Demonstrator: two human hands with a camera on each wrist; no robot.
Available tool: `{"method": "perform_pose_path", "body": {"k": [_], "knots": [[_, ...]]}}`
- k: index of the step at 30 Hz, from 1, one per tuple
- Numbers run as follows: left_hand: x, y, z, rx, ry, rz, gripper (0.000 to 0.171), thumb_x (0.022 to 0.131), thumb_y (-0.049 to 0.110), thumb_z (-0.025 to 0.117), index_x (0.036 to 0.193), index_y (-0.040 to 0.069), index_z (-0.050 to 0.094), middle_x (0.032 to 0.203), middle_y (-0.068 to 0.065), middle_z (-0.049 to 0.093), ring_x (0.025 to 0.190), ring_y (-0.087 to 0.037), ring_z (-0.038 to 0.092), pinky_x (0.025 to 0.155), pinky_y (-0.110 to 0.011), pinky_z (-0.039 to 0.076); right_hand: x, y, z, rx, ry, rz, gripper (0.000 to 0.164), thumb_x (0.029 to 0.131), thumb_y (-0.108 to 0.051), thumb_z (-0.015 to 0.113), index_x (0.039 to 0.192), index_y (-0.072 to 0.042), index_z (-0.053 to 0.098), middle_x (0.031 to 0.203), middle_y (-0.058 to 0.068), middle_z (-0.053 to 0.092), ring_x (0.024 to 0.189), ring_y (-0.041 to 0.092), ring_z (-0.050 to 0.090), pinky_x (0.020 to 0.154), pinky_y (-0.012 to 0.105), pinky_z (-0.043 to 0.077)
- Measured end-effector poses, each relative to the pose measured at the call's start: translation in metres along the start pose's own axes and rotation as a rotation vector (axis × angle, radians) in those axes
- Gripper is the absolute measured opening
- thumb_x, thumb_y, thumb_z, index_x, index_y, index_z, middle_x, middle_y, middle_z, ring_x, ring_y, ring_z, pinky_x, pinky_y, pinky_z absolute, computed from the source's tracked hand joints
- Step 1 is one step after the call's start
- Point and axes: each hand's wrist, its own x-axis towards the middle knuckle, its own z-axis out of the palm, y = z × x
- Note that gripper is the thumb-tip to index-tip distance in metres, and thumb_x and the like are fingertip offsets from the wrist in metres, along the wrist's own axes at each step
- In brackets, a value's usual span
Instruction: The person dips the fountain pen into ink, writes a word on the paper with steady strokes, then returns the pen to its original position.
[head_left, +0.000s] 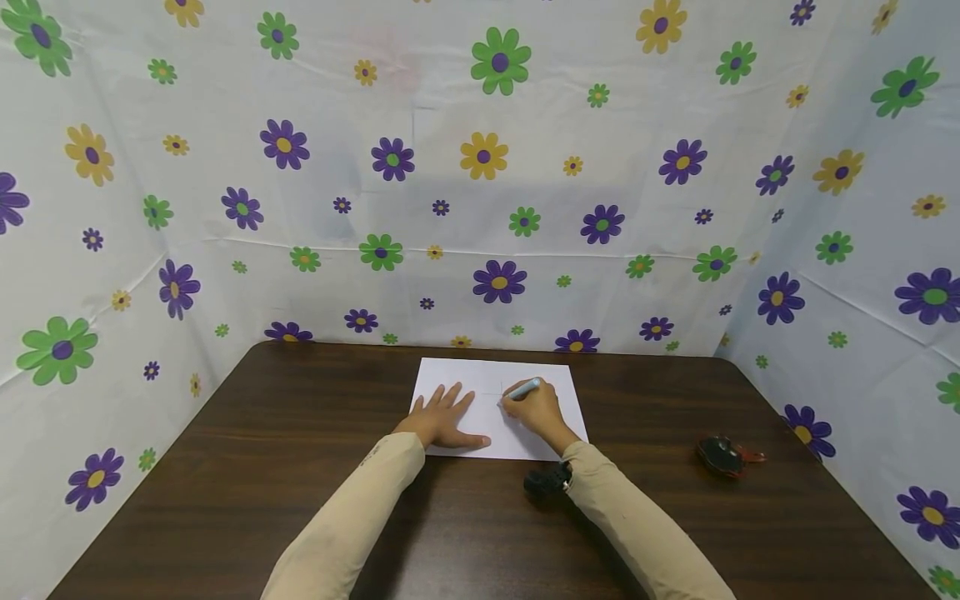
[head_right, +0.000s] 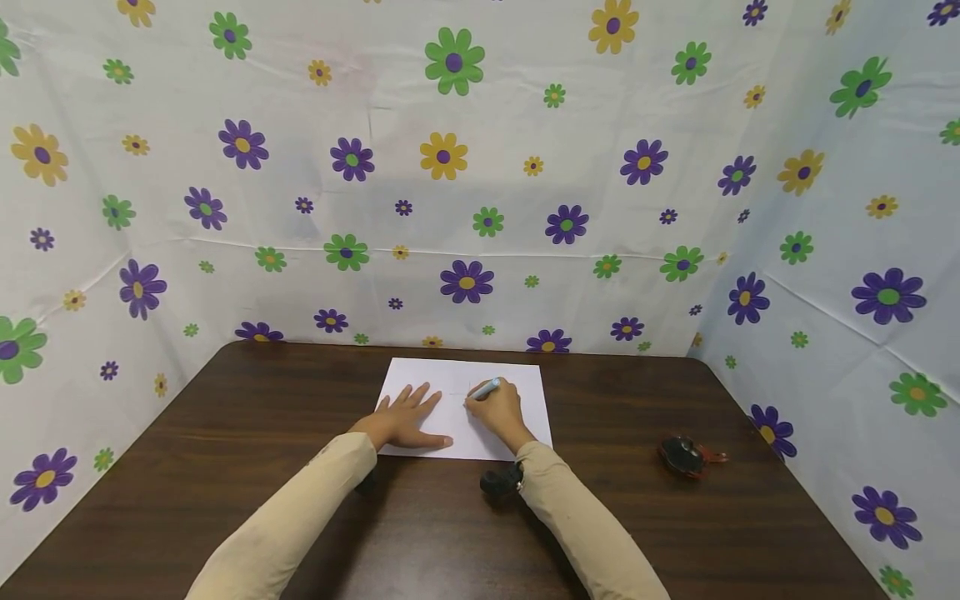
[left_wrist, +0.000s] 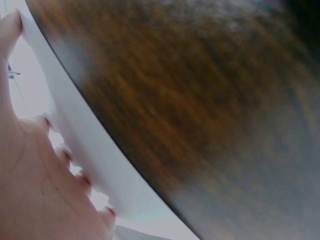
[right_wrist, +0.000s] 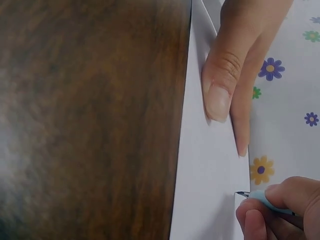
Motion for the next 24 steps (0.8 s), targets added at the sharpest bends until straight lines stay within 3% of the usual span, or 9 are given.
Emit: {"method": "perform_pose_path", "body": {"k": [9,14,19,24], "knots": [[-0.025,0.015,-0.019,-0.014,-0.02,0.005,0.096,0.08,0.071,0.055,0.155,0.021,0.02,0.162,-0.007,0.007,0.148,-0.032,0.002,0.116,-0.055,0.001,-0.005,-0.002,0.003,0.026,-0.018,-0.019,0.005,0.077,-0.011,0.077,0.08,-0.007,0.075,0.066,0.002,0.07,0.053,0.009,0.063,0.047,0.022,0.045],[-0.032,0.019,-0.025,-0.011,-0.014,0.006,0.093,0.082,0.067,0.056,0.154,0.02,0.022,0.162,-0.008,0.009,0.148,-0.033,0.004,0.116,-0.055,0.003,-0.008,-0.008,0.004,0.019,-0.031,-0.047,0.005,0.076,-0.009,0.076,0.08,-0.006,0.075,0.066,0.004,0.071,0.052,0.01,0.064,0.046,0.021,0.043],[-0.027,0.015,-0.021,-0.023,-0.006,0.015,0.099,0.078,0.074,0.056,0.154,0.019,0.023,0.161,-0.009,0.01,0.147,-0.035,0.004,0.115,-0.058,0.002,-0.012,-0.011,0.007,0.03,-0.048,-0.091,0.005,0.076,-0.008,0.076,0.079,-0.005,0.075,0.069,0.005,0.071,0.053,0.011,0.065,0.045,0.021,0.044],[-0.011,0.003,-0.007,-0.022,0.014,0.032,0.107,0.071,0.084,0.051,0.154,0.023,0.021,0.162,-0.006,0.008,0.148,-0.032,0.002,0.114,-0.059,0.0,-0.016,-0.015,0.011,0.027,-0.092,-0.16,0.005,0.079,-0.01,0.075,0.08,-0.005,0.075,0.067,0.005,0.071,0.053,0.009,0.065,0.045,0.021,0.045]]}}
